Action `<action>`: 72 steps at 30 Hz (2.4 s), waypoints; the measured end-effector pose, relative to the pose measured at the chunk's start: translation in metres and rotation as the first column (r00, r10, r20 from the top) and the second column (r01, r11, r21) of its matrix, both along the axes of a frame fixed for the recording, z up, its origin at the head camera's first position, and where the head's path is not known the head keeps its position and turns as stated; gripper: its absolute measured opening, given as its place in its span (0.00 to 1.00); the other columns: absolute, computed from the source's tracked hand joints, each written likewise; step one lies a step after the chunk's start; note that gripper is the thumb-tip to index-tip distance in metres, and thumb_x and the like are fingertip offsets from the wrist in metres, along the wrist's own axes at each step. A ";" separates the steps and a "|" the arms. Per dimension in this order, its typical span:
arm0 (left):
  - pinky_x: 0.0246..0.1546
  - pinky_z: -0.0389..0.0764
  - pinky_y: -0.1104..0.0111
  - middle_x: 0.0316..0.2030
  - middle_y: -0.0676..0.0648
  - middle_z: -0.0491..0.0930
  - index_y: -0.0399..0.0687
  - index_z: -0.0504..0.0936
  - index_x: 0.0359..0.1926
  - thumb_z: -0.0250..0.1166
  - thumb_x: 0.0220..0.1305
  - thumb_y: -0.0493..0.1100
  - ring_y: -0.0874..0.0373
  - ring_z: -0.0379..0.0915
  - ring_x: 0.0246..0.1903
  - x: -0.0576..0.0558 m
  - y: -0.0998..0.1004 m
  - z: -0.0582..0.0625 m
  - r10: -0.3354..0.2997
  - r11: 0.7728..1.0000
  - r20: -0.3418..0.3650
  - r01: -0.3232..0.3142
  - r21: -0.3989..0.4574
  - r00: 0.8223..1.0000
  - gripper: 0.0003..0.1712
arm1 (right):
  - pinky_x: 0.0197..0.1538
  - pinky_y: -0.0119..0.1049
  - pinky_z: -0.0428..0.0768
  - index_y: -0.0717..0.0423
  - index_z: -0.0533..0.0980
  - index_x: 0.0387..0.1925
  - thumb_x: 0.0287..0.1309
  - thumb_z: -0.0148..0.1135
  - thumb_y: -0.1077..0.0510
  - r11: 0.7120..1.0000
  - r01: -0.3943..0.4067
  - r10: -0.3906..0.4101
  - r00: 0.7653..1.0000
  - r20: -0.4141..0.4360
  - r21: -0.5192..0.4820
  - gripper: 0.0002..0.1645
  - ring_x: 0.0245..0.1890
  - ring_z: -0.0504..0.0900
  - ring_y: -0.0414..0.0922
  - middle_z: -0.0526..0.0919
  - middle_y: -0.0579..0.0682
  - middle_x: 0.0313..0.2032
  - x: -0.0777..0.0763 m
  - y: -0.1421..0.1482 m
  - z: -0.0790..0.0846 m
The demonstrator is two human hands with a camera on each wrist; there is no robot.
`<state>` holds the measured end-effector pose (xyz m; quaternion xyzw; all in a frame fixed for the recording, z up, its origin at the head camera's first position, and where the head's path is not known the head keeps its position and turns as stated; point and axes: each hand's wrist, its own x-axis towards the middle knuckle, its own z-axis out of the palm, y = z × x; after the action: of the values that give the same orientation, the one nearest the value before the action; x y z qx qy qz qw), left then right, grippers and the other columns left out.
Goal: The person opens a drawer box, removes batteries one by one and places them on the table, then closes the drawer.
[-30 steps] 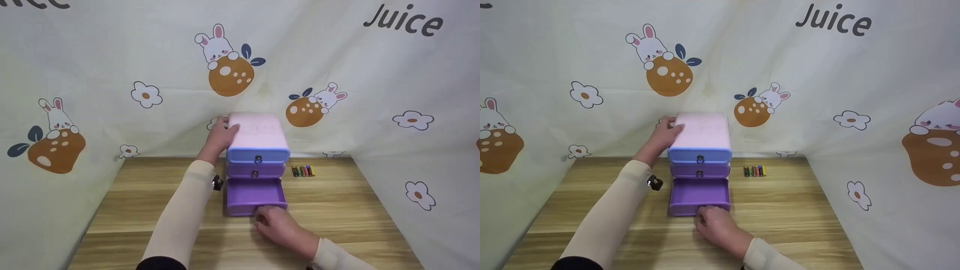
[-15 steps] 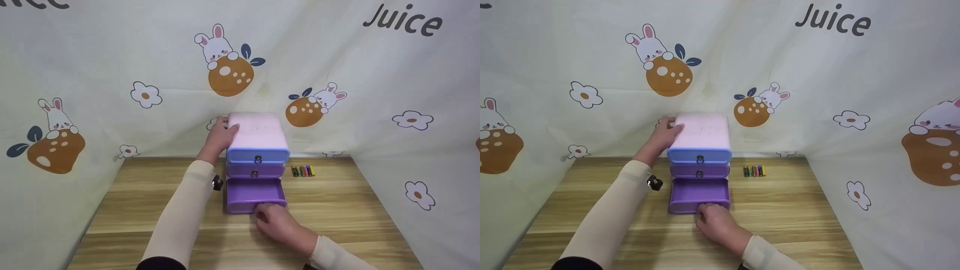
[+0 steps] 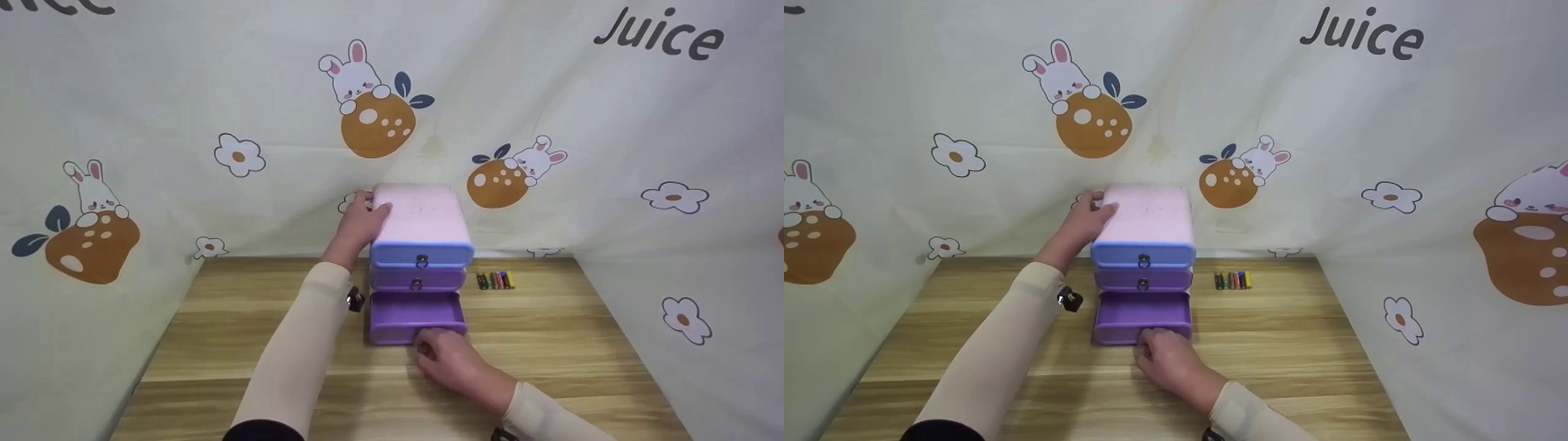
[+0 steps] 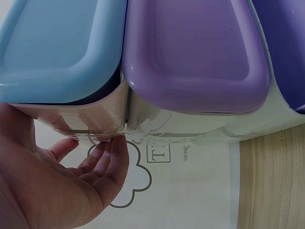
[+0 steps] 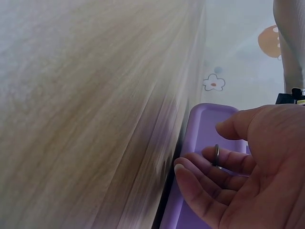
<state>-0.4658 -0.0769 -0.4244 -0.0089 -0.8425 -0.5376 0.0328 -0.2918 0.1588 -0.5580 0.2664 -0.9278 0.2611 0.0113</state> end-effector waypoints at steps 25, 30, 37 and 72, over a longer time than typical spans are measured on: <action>0.65 0.78 0.48 0.65 0.38 0.77 0.45 0.67 0.78 0.62 0.80 0.62 0.44 0.75 0.63 0.001 0.000 0.002 0.005 1.000 0.000 -0.005 -0.007 1.000 0.38 | 0.37 0.35 0.82 0.56 0.84 0.43 0.62 0.72 0.64 0.999 0.006 -0.008 1.000 -0.028 -0.041 0.08 0.32 0.78 0.36 0.82 0.41 0.34 -0.015 -0.003 -0.001; 0.64 0.78 0.49 0.65 0.38 0.77 0.46 0.67 0.78 0.62 0.80 0.62 0.44 0.76 0.63 0.000 -0.001 0.001 0.004 1.000 0.004 -0.004 0.002 1.000 0.38 | 0.37 0.35 0.83 0.55 0.84 0.43 0.64 0.72 0.62 0.999 0.006 -0.007 1.000 -0.016 -0.048 0.07 0.32 0.80 0.35 0.83 0.41 0.34 -0.020 -0.005 -0.003; 0.63 0.78 0.51 0.65 0.38 0.78 0.45 0.67 0.78 0.62 0.80 0.62 0.45 0.76 0.61 -0.001 0.000 0.000 0.002 1.000 0.000 -0.002 -0.010 1.000 0.38 | 0.35 0.34 0.82 0.57 0.83 0.42 0.62 0.72 0.65 0.997 -0.007 0.006 1.000 -0.024 -0.079 0.07 0.31 0.78 0.34 0.82 0.42 0.33 -0.022 -0.005 -0.006; 0.64 0.77 0.50 0.63 0.37 0.78 0.43 0.69 0.75 0.63 0.80 0.60 0.44 0.76 0.61 -0.001 0.001 0.002 0.002 1.000 -0.020 -0.002 -0.020 1.000 0.36 | 0.38 0.35 0.82 0.60 0.83 0.45 0.63 0.70 0.65 0.994 0.005 -0.007 1.000 -0.020 -0.108 0.09 0.33 0.78 0.37 0.80 0.42 0.35 -0.038 -0.005 -0.009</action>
<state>-0.4669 -0.0763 -0.4228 -0.0136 -0.8475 -0.5290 0.0416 -0.3296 0.1534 -0.5675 0.2650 -0.9130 0.3080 0.0358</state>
